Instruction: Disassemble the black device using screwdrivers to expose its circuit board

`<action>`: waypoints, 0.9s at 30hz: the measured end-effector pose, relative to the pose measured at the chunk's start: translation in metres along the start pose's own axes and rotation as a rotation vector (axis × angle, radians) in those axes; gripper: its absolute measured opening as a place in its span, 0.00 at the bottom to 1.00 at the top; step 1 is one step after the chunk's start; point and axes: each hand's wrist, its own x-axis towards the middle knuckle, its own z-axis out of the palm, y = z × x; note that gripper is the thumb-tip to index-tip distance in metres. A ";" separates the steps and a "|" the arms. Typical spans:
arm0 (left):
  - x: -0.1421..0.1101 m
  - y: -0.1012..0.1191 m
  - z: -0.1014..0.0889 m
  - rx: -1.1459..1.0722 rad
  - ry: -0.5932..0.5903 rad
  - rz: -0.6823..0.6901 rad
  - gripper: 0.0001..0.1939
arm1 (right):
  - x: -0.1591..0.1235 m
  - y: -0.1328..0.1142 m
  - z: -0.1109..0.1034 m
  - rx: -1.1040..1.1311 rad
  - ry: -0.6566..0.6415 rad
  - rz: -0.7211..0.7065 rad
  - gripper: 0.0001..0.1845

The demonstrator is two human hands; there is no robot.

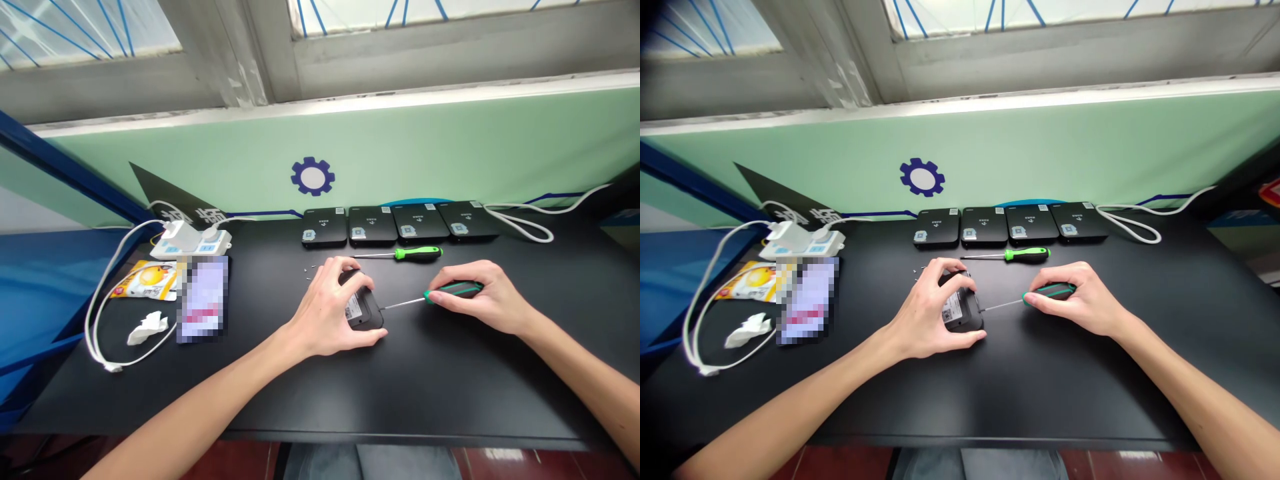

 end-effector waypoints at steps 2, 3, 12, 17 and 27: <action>0.000 0.000 0.000 -0.004 -0.008 0.002 0.34 | 0.000 0.000 -0.001 -0.004 0.001 0.004 0.19; 0.000 -0.001 0.000 -0.007 -0.012 0.004 0.34 | 0.000 -0.001 -0.001 -0.006 0.002 0.004 0.19; 0.001 0.000 -0.001 -0.026 -0.040 0.016 0.33 | 0.000 -0.002 -0.002 -0.031 0.000 -0.028 0.17; 0.001 0.001 -0.002 0.001 -0.066 0.052 0.33 | -0.002 -0.005 -0.002 -0.052 -0.024 -0.090 0.15; 0.003 0.001 -0.002 0.012 -0.102 0.080 0.34 | -0.007 -0.024 -0.006 -0.137 -0.028 -0.138 0.14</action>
